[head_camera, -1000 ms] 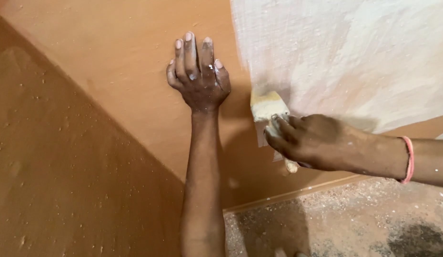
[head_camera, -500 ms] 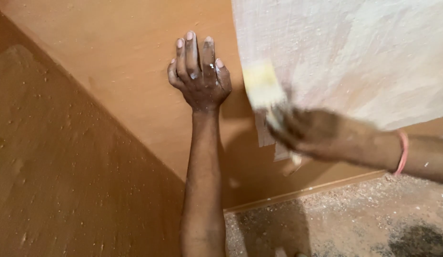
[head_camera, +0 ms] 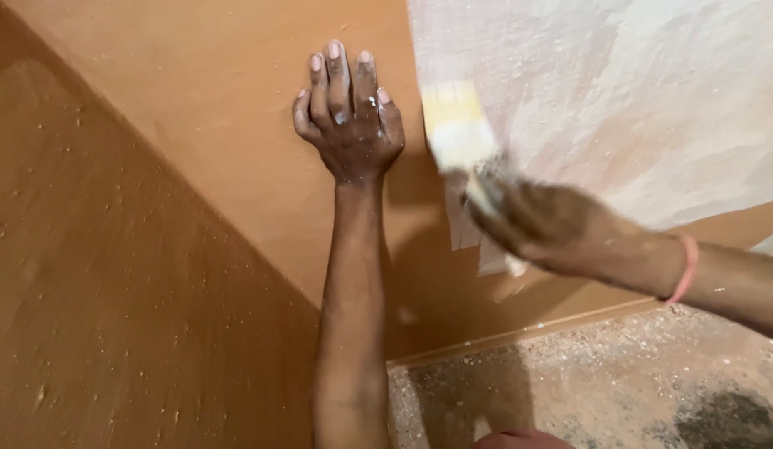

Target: The person paints a wall white using a paintbrush, repeatedly dipping the brush into a paint bucket and applying paint in vertical strokes. The person uses their left hand to steady themselves against the wall while painting with the right hand.

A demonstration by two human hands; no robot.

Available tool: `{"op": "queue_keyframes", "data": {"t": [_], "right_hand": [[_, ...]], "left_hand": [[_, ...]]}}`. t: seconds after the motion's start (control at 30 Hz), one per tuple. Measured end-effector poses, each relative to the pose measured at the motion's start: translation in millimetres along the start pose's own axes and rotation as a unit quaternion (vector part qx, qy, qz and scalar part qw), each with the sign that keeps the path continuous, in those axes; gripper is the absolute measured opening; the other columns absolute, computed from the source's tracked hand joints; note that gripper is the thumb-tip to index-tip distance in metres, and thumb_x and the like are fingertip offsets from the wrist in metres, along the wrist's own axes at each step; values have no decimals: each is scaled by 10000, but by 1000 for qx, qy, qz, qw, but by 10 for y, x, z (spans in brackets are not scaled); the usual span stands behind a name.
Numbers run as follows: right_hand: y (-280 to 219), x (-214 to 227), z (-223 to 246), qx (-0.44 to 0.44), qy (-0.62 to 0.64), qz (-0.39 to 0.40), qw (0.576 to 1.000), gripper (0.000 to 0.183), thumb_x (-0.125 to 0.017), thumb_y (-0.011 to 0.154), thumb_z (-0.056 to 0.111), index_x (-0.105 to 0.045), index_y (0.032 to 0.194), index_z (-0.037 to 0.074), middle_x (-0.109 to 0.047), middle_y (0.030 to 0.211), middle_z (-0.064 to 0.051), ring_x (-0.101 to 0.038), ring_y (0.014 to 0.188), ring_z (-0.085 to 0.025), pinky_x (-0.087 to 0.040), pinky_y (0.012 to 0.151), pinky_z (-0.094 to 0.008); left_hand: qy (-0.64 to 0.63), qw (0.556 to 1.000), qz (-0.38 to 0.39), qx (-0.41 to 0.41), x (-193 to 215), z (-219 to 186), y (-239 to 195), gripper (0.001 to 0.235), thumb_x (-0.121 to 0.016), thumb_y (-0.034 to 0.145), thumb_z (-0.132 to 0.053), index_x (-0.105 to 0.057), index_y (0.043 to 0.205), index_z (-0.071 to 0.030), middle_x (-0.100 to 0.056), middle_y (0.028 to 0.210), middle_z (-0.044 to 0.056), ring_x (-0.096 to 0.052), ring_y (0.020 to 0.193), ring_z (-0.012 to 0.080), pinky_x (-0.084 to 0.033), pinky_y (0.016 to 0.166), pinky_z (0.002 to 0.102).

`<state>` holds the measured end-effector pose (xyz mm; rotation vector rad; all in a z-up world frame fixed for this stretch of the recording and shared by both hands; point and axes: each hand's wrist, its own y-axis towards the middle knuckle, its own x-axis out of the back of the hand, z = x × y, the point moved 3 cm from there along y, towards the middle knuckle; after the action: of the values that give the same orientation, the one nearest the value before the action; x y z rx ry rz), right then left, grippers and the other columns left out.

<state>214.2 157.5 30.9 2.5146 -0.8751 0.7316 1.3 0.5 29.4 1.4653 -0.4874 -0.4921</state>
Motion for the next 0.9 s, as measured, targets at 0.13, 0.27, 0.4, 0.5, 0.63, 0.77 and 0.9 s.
{"op": "queue_keyframes", "data": {"t": [0.13, 0.27, 0.4, 0.5, 0.63, 0.77, 0.9], "right_hand": [[68, -73, 385, -46, 284, 16, 958, 349, -607, 947, -76, -563, 1293, -84, -597, 1358, -292, -701, 782, -252, -617, 509, -221], [35, -10, 308, -52, 189, -75, 978, 538, -592, 784, -48, -546, 1320, -17, -619, 1349, -194, -731, 1027, -343, -575, 511, -223], [-34, 77, -82, -120, 112, -103, 981, 533, -598, 882, -69, -512, 1405, -6, -623, 1361, -226, -718, 966, -299, -480, 372, -199], [-53, 157, -254, -167, 104, -159, 968, 471, -615, 1007, -12, -497, 1460, 33, -588, 1362, -219, -706, 990, -291, -530, 461, -235], [33, 93, 10, -125, 123, -231, 957, 489, -569, 1006, -84, -472, 1478, -1, -522, 1456, -219, -701, 1123, -310, -559, 543, -219], [6, -191, 632, 13, 18, 69, 997, 678, -665, 823, 13, -442, 1463, 5, -472, 1495, -208, -617, 1218, -309, -638, 849, -320], [-48, -338, 783, -91, 333, 148, 927, 755, -763, 798, 126, -422, 1463, 14, -484, 1441, -208, -556, 1302, -337, -573, 966, -403]], "left_hand": [[8, 999, 32, -3, 66, -24, 36, 449, -553, 1081, -251, -488, 1512, -145, -390, 1616, 87, -324, 1506, 248, -263, 1209, 492], [-17, 993, 114, 29, 246, -91, 61, 537, -566, 1050, -235, -441, 1565, -146, -341, 1662, 90, -288, 1552, 262, -241, 1259, 508], [16, 969, 241, 50, 473, -121, 96, 783, -582, 918, -222, -285, 1641, -178, -192, 1727, 115, -169, 1616, 308, -170, 1323, 540], [11, 923, 379, 67, 596, -143, 17, 1006, -657, 811, -221, -128, 1665, -173, -32, 1727, 195, -33, 1604, 420, -89, 1300, 601], [-76, 906, 408, 80, 658, -223, -131, 1256, -859, 677, -370, -70, 1629, -158, 33, 1684, 222, 22, 1565, 455, -53, 1250, 677], [-41, 901, 426, 69, 539, -172, -286, 1496, -990, 475, -487, -80, 1632, -221, 9, 1700, 172, 7, 1570, 426, -70, 1257, 672], [2, 908, 417, 46, 410, -139, -422, 1548, -1012, 443, -460, -66, 1647, -228, 20, 1706, 164, 15, 1571, 434, -74, 1255, 683]]}}
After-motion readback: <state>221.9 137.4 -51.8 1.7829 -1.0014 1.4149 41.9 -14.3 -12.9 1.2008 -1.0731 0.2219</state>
